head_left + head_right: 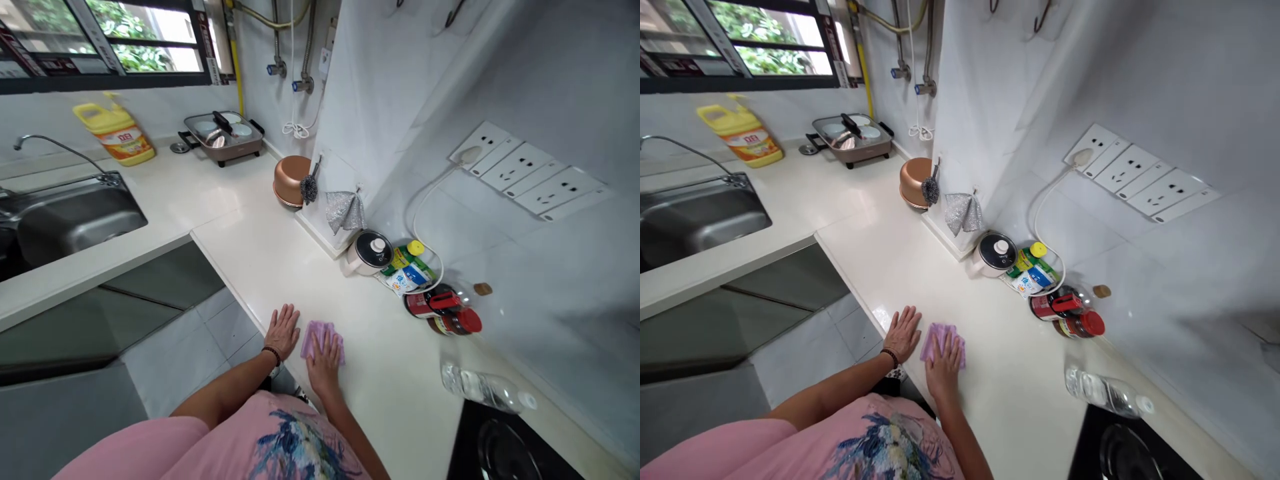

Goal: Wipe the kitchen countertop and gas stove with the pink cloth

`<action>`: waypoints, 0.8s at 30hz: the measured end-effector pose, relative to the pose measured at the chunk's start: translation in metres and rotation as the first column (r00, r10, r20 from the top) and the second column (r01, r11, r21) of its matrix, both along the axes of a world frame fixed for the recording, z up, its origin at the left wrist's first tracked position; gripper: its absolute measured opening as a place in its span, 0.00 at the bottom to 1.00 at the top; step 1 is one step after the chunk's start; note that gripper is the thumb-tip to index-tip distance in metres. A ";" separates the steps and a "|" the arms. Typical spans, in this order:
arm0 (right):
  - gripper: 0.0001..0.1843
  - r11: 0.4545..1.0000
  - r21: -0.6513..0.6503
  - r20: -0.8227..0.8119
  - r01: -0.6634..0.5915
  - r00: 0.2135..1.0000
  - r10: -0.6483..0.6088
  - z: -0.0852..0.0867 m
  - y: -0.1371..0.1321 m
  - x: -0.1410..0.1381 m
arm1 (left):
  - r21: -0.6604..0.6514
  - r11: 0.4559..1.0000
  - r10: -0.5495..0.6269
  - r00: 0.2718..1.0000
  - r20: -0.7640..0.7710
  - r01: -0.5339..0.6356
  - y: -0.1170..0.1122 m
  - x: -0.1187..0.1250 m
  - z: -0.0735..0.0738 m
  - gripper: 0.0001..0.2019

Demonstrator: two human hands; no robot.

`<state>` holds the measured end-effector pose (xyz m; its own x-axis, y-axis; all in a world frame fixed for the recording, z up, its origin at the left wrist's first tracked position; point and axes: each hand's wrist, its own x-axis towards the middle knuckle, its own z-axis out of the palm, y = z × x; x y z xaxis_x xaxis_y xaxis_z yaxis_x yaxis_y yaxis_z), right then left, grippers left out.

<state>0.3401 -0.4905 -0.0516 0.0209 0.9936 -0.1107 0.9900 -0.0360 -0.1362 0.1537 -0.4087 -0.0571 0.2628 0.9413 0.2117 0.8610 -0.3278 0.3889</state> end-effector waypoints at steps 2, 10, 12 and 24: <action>0.37 1.000 0.004 0.001 -0.024 1.000 0.024 -0.003 -0.022 -0.004 | -0.028 1.000 -0.011 1.000 -0.007 0.011 0.001 0.000 0.002 0.29; 0.36 0.994 0.083 0.033 0.066 0.997 -0.069 -0.017 -0.089 0.031 | -0.092 0.996 -0.005 1.000 -0.003 0.005 0.002 -0.001 0.005 0.29; 0.34 0.985 0.105 0.039 0.140 0.989 -0.144 -0.023 -0.114 0.047 | -0.106 0.994 0.002 1.000 0.009 -0.001 0.002 -0.001 0.007 0.29; 0.47 0.612 0.158 -0.074 0.775 0.627 -0.776 -0.040 -0.269 0.188 | -0.157 0.987 0.031 0.999 0.018 -0.027 0.002 -0.003 0.009 0.30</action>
